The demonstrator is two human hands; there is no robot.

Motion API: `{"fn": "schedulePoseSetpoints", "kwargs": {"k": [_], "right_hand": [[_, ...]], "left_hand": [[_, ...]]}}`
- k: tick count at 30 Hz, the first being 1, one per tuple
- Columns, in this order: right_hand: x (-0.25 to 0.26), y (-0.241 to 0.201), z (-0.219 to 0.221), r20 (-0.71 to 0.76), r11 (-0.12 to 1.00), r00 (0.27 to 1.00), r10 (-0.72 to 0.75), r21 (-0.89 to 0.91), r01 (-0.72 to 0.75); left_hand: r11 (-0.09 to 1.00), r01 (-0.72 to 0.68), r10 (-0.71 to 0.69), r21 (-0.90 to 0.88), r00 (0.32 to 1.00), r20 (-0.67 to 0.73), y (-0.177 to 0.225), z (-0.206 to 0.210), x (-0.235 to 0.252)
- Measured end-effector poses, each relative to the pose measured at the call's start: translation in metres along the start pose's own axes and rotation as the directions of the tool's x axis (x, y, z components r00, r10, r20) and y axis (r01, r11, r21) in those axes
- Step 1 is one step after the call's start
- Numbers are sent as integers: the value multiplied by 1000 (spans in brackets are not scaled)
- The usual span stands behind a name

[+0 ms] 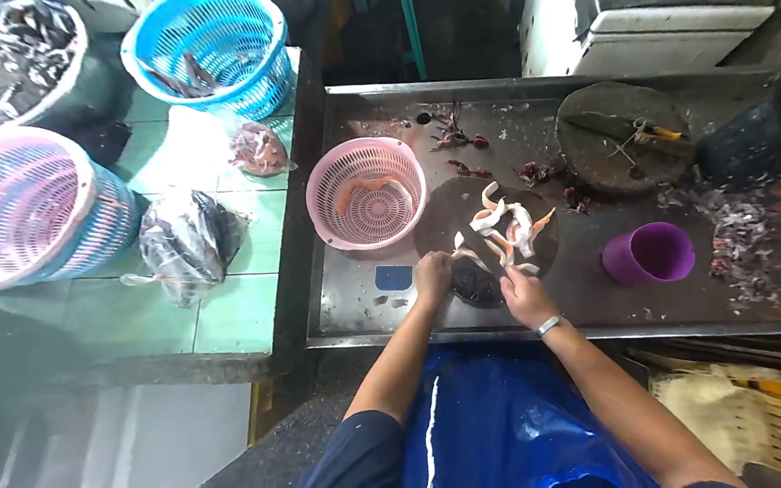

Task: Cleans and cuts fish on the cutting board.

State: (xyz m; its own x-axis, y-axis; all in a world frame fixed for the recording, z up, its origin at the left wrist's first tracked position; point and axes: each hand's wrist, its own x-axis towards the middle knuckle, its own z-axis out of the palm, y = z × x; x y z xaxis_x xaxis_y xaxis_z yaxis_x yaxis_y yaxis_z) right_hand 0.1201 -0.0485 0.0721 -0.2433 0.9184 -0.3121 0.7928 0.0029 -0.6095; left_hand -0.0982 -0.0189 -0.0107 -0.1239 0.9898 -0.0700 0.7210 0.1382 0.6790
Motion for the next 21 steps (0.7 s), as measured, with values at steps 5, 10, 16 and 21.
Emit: {"fn": "schedulePoseSetpoints", "kwargs": {"k": [5,10,16,21], "right_hand": [[7,-38,9,-328,920,860,-391,-116,374],[29,-2,49,206,917,948,242,-369,-154],[13,12,26,150,974,975,166,-179,-139],[1,29,11,237,982,955,176,-106,-154]], "left_hand": [[999,6,-5,32,1000,-15,-4,6,5],[994,-84,85,67,996,-10,-8,6,-4],[984,-101,85,147,990,112,-23,6,-7],[955,182,-177,232,983,-44,-89,-61,-44]]}}
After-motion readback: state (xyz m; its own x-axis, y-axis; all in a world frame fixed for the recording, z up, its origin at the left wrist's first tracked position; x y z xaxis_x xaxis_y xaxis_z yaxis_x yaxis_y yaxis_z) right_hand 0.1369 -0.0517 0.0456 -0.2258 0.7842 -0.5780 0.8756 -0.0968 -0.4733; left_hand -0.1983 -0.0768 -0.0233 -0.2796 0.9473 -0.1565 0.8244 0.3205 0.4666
